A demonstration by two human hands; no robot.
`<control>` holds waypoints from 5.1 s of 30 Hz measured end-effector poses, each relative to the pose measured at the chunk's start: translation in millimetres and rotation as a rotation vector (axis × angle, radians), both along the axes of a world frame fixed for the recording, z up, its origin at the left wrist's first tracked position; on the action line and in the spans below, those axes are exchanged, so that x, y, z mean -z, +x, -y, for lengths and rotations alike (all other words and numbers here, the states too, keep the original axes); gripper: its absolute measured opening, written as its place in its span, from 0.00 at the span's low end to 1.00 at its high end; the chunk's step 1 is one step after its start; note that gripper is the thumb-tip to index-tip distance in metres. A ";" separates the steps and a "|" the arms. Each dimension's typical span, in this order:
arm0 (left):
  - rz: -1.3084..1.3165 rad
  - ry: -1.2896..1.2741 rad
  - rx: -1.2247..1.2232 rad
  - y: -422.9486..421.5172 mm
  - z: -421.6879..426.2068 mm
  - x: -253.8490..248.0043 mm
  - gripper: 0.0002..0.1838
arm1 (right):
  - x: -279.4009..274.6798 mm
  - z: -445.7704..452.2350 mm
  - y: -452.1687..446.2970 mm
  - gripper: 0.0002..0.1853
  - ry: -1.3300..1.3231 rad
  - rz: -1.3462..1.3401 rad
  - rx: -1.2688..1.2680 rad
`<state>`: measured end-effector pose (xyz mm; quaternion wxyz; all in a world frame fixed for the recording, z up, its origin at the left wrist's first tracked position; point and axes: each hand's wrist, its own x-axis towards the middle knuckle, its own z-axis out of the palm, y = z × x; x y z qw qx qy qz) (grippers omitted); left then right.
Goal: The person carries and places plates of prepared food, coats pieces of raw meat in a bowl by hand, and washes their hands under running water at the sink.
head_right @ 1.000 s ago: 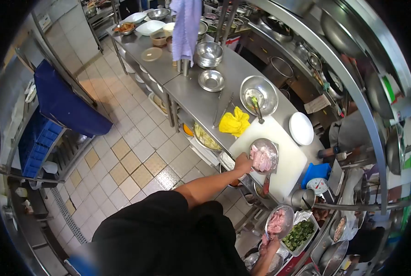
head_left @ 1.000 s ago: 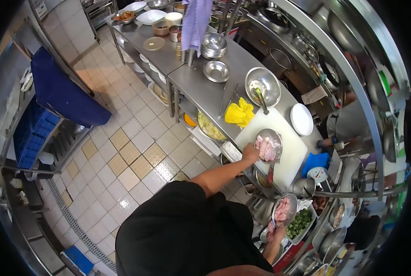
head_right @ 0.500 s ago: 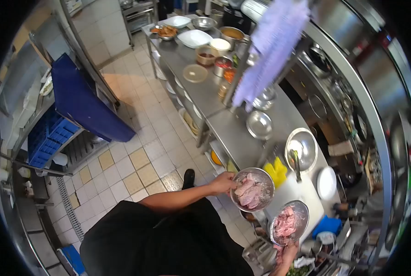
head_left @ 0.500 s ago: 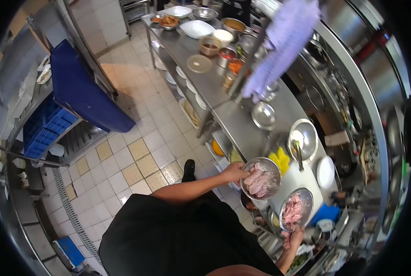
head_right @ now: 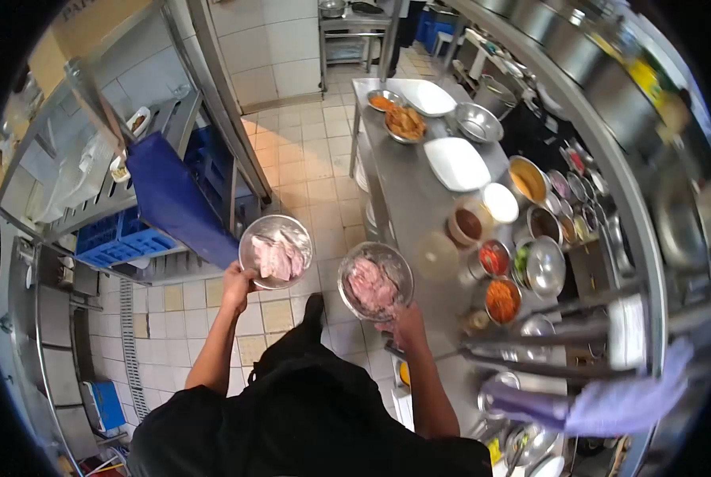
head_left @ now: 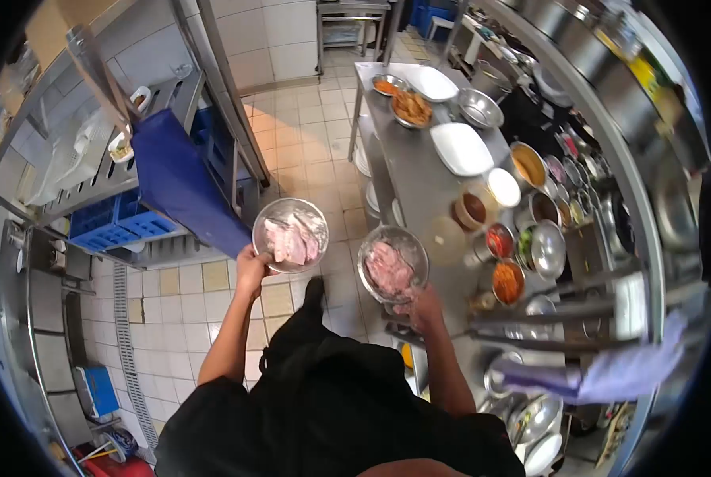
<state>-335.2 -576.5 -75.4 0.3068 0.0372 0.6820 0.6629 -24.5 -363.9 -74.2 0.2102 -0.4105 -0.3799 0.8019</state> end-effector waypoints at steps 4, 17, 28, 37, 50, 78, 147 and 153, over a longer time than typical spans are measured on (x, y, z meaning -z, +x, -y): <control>0.057 0.025 -0.186 -106.9 -42.6 42.7 0.11 | 16.3 -57.9 -132.5 0.20 -0.021 0.032 -0.063; 0.177 0.245 -0.073 -440.2 -392.3 38.9 0.12 | -0.6 -270.5 -437.8 0.21 -0.033 -0.045 0.000; 0.102 0.148 -0.133 -709.3 -546.2 26.6 0.10 | -3.8 -501.7 -729.2 0.18 -0.071 -0.062 0.062; 0.104 0.066 0.066 -893.3 -766.6 81.4 0.11 | 28.6 -661.0 -869.1 0.14 -0.003 0.018 0.272; 0.132 0.067 0.212 -1077.4 -1168.4 98.7 0.11 | 70.2 -886.2 -918.2 0.13 -0.022 0.215 0.631; 0.264 0.180 0.312 -1295.2 -1384.9 183.6 0.24 | 201.2 -1341.3 -1389.8 0.25 0.248 0.111 -0.001; -0.892 1.360 2.267 -178.8 -681.4 -62.5 0.33 | 57.5 -104.9 -453.8 0.18 -0.111 0.151 2.155; -1.362 -0.166 1.340 -308.4 -917.7 77.0 0.32 | 80.4 -59.1 -461.8 0.19 -0.195 0.238 2.358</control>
